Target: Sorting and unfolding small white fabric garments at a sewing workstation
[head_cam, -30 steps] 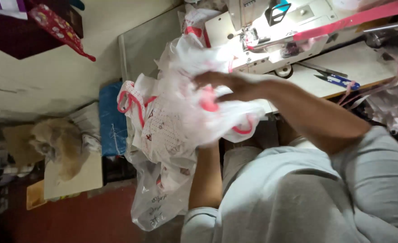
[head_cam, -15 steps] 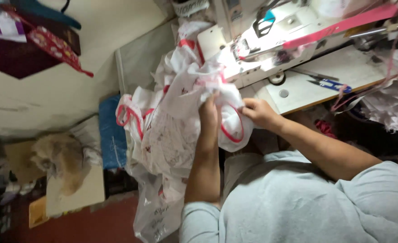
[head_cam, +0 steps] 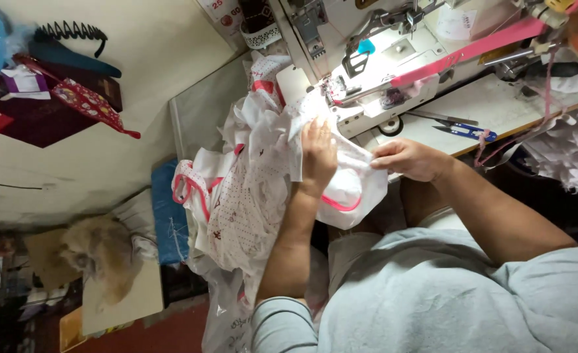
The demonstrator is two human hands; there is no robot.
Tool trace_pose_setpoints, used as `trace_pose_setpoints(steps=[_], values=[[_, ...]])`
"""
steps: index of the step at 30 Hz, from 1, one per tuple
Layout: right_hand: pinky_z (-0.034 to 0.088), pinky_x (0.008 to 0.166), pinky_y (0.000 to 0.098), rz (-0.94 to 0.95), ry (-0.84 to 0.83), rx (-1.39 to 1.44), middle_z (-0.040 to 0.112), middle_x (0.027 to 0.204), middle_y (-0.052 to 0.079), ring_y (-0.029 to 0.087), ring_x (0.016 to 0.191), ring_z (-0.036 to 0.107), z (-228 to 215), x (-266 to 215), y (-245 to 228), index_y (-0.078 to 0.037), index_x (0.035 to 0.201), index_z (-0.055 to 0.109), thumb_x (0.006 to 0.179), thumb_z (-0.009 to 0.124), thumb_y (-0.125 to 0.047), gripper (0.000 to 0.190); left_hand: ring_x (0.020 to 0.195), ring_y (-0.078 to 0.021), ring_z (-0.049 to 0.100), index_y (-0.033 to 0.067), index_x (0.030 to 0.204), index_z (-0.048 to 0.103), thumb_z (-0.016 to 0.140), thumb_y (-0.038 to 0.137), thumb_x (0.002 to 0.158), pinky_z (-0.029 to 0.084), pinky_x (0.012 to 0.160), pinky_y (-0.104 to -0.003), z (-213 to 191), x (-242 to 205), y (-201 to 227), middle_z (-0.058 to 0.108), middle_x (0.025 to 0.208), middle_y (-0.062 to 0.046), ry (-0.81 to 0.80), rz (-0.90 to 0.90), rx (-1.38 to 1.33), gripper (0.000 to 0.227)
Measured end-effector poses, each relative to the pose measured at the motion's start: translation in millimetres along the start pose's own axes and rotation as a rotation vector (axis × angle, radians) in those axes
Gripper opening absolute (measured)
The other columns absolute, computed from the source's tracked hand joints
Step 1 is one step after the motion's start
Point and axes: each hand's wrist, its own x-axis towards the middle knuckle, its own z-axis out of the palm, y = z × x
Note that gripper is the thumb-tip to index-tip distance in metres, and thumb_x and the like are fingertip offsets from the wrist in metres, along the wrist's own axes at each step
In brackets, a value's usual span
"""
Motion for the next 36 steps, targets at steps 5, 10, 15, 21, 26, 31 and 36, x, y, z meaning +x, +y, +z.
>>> trace_pose_setpoints(steps=[5,10,15,21,26,31,36], values=[[0.051,0.057,0.0234,-0.029,0.106,0.065,0.068,0.067,0.003,0.008,0.062,0.066,-29.8,2.0,5.5,-0.002,0.084,0.068,0.098,0.062,-0.003,0.014,0.132,-0.0366,0.057,-0.0081,0.124,0.067,0.053,0.02,0.094,0.038,0.119,-0.048,39.1,9.7,8.7,0.064,0.133,-0.026,0.117,-0.011,-0.008,0.044],[0.055,0.057,0.0254,-0.052,0.19,0.109,0.07,0.067,0.005,0.011,0.06,0.07,-63.4,12.4,36.5,-0.003,0.087,0.065,0.099,0.062,-0.005,0.013,0.131,-0.0371,0.058,-0.0092,0.126,0.065,0.045,0.022,0.096,0.037,0.121,-0.047,52.4,30.2,21.5,0.063,0.134,-0.027,0.189,-0.091,0.024,0.047],[0.058,0.055,0.0305,-0.014,0.391,0.144,0.071,0.074,0.006,0.018,0.062,0.072,-71.1,23.4,60.8,-0.007,0.092,0.065,0.098,0.065,-0.013,0.009,0.095,-0.0522,0.068,-0.0148,0.127,0.055,0.056,0.008,0.091,0.054,0.083,-0.062,118.1,1.6,-3.7,0.065,0.115,-0.037,0.311,-0.082,-0.031,0.043],[0.057,0.051,0.0309,0.042,0.393,0.193,0.069,0.07,0.004,0.018,0.059,0.071,-25.0,19.8,52.9,-0.007,0.093,0.068,0.095,0.07,-0.016,0.009,0.091,-0.0363,0.069,0.0102,0.105,0.075,0.058,0.022,0.082,0.054,0.076,-0.048,-25.6,32.5,30.8,0.07,0.116,-0.014,0.204,-0.262,0.143,0.031],[0.057,0.048,0.0295,0.006,0.368,0.134,0.069,0.068,0.003,0.015,0.057,0.071,-12.1,28.1,63.2,-0.007,0.091,0.068,0.096,0.068,-0.016,0.01,0.096,-0.0319,0.073,0.0131,0.107,0.078,0.057,0.013,0.09,0.059,0.079,-0.041,32.1,53.1,-59.0,0.073,0.112,-0.01,0.284,-0.032,0.036,0.026],[0.054,0.044,0.0266,-0.004,0.354,0.073,0.064,0.057,0.005,0.014,0.049,0.067,3.1,33.8,68.8,-0.004,0.086,0.067,0.094,0.066,-0.012,0.011,0.099,-0.0248,0.074,0.0169,0.107,0.077,0.064,0.011,0.088,0.061,0.081,-0.036,64.9,73.1,-113.4,0.074,0.11,-0.005,0.35,0.088,0.114,0.024],[0.048,0.049,0.0269,-0.18,0.377,-0.162,0.061,0.054,0.011,0.018,0.049,0.062,1.8,56.8,60.4,-0.003,0.078,0.064,0.091,0.066,-0.01,0.015,0.128,-0.0372,0.061,0.0055,0.125,0.068,0.059,0.013,0.1,0.053,0.105,-0.046,2.8,48.2,-30.2,0.059,0.143,-0.018,0.503,-0.074,-0.155,0.028]])
